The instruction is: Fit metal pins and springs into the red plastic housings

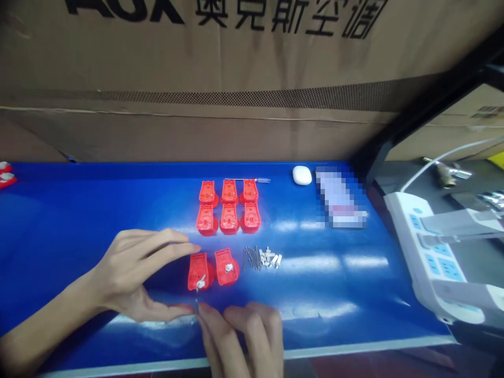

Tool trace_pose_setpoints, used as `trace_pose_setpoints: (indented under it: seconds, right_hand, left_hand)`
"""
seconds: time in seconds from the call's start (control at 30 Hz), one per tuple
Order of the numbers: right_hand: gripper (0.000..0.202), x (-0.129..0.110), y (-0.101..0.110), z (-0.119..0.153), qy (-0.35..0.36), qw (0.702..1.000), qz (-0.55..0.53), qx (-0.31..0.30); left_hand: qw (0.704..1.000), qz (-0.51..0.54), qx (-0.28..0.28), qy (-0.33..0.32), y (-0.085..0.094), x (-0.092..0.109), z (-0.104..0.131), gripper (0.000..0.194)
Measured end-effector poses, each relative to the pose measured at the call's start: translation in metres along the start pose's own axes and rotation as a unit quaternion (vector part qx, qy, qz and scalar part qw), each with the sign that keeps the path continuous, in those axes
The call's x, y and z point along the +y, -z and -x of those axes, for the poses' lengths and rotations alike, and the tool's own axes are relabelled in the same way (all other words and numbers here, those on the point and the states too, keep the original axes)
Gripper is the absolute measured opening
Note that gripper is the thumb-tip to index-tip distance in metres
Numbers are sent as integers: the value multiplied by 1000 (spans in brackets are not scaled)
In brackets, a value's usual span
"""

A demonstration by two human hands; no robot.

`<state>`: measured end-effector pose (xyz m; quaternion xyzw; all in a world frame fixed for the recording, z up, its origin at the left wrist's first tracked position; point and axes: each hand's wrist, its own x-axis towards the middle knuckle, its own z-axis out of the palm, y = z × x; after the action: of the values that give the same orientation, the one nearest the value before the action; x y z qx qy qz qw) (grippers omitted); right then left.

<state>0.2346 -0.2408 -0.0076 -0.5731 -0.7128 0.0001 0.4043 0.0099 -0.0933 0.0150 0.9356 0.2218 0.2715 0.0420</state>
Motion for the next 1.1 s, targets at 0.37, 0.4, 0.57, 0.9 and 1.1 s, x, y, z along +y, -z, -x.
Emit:
trace_pose_setpoints:
  seconds: [0.37,0.4,0.57,0.9,1.1]
  right_hand:
    - [26,-2,-29,3,-5,1000,19,22]
    - [26,-2,-30,4,-7,1000,15,25]
    - [27,-1,-31,4,2,999,19,30]
    - [45,3,-24,12,46,996,75,-23]
    - [47,5,-16,9,93,991,74,-57]
  left_hand:
    - [999,26,-23,40,-11,9,4,48]
    - [999,22,-19,37,-11,9,4,47]
    - [1000,7,-11,25,-11,11,5,46]
    - [1000,-9,-16,24,-11,11,6,41]
    - [1000,-2,-12,7,-11,10,4,42]
